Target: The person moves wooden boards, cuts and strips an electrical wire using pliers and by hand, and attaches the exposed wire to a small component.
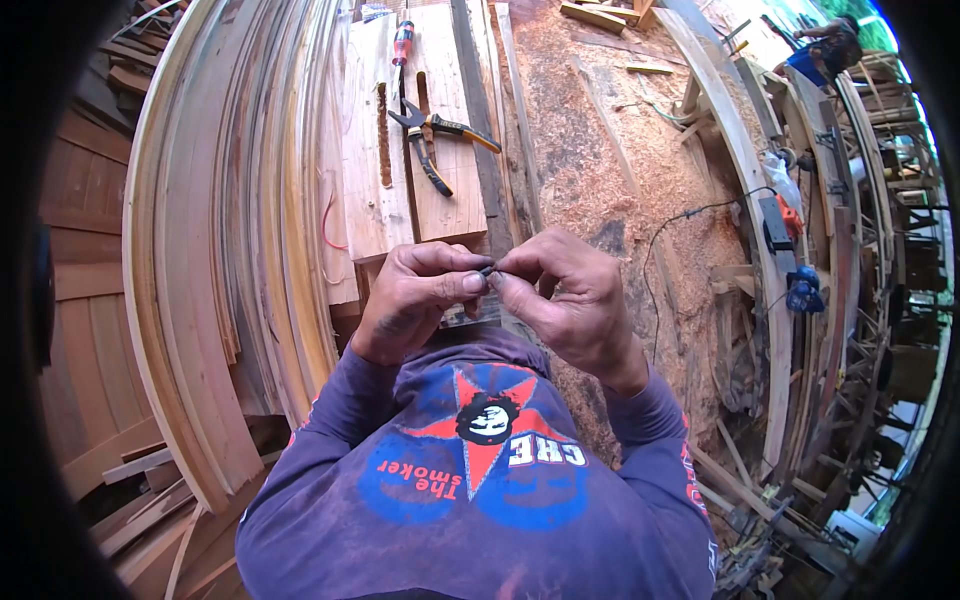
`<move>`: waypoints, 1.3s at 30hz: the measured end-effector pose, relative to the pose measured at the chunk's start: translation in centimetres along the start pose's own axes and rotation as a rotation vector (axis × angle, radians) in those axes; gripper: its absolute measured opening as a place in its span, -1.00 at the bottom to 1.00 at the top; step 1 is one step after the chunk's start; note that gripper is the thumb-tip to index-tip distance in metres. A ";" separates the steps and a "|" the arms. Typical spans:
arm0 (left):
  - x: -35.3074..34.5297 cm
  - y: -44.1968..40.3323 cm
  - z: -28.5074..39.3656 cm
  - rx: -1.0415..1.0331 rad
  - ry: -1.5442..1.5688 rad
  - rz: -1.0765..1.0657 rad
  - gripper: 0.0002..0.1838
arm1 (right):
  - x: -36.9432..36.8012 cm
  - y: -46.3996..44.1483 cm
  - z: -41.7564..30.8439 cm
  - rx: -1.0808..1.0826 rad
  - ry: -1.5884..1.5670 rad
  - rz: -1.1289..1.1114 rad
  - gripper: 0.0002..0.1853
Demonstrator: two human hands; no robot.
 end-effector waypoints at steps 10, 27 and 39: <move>-1.2 0.0 0.4 -0.290 -0.506 0.017 -0.73 | 0.1 -0.8 -0.2 0.061 0.219 -0.034 -0.89; -1.5 0.0 -1.2 -0.302 -0.284 0.129 -0.81 | 0.3 -0.7 0.0 0.054 0.116 -0.054 -0.90; -2.3 0.1 -1.2 -0.497 -0.522 0.120 -0.82 | 0.2 0.4 3.2 -0.574 -0.775 -0.247 -0.89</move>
Point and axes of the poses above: each hand's wrist, its own y-axis away from the middle knuckle, its own x-axis out of the back of the hand, z = x × y, the point moved 4 cm from there along -y, towards the middle knuckle, and after that the axes turned 9 degrees about -z, right-handed, at the moved point
